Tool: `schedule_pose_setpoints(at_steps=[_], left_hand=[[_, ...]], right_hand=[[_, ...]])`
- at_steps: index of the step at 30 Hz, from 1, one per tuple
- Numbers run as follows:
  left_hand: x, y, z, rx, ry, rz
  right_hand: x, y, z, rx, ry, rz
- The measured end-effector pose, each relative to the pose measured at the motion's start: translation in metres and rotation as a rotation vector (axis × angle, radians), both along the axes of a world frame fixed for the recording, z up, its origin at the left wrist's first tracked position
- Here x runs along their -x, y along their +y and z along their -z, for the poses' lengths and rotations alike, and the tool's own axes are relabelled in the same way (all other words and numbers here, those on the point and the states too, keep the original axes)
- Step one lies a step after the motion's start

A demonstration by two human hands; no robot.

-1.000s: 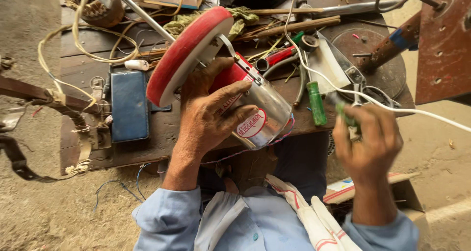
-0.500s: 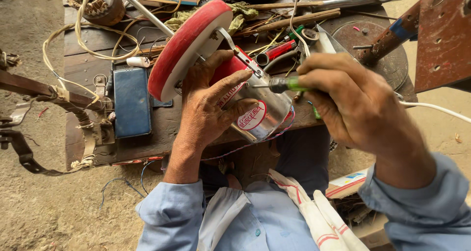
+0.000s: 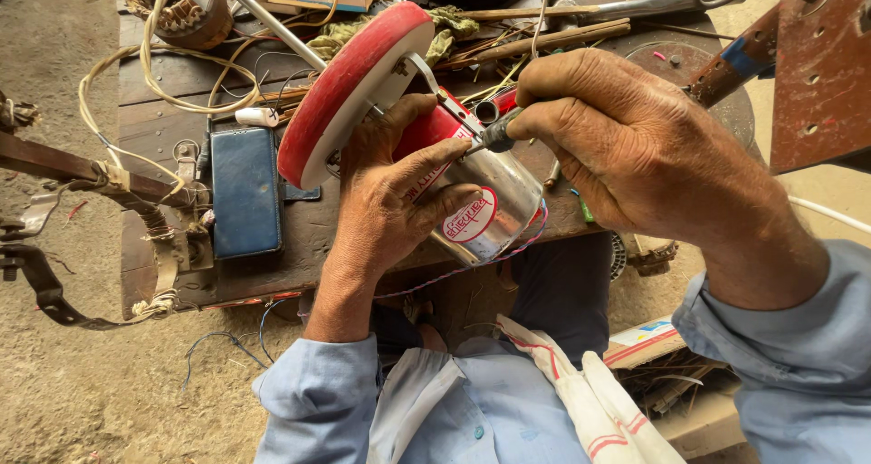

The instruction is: The person repairs a heavy-duty electric motor at a cluttered workbench. They hold the motor can and work on the wiring inside a metal bowl, use a green screwdriver to loosen and tighten screws on the motor housing, reposition the motor, and manipulate its terminals and wires by hand.

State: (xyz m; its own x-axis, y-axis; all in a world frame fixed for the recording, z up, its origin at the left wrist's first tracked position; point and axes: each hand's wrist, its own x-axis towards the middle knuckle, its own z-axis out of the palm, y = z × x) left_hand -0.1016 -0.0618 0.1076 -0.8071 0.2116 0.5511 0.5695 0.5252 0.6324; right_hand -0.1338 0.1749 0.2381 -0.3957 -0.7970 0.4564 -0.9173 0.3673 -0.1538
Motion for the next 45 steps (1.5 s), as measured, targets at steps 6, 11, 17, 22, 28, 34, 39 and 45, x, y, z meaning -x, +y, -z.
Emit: schedule_pose_setpoints(at_steps=[6, 11, 17, 22, 28, 34, 39, 45], left_hand=[[-0.001, -0.001, 0.001, -0.002, 0.007, 0.003], [-0.001, -0.002, 0.002, -0.029, -0.007, -0.002], [0.0, -0.003, 0.004, -0.034, -0.009, -0.012], [0.0, -0.003, 0.005, -0.035, -0.014, -0.012], [0.002, -0.002, 0.007, -0.05, -0.031, 0.003], [0.003, -0.003, 0.007, -0.038, -0.026, 0.001], [0.005, -0.002, 0.006, -0.03, -0.02, -0.006], [0.003, -0.002, 0.005, -0.034, -0.028, -0.012]], right_hand=[[0.013, 0.002, 0.0, -0.075, -0.007, -0.115], [0.021, 0.004, -0.004, -0.103, -0.006, -0.171], [0.018, -0.006, -0.001, -0.05, -0.059, -0.031], [0.016, -0.012, -0.003, -0.113, 0.077, -0.086], [0.02, -0.016, -0.009, -0.175, -0.034, -0.129], [0.017, -0.02, -0.006, -0.48, -0.003, 0.142], [0.018, -0.019, -0.005, -0.193, 0.014, -0.055], [0.018, -0.018, 0.0, -0.287, 0.009, 0.106]])
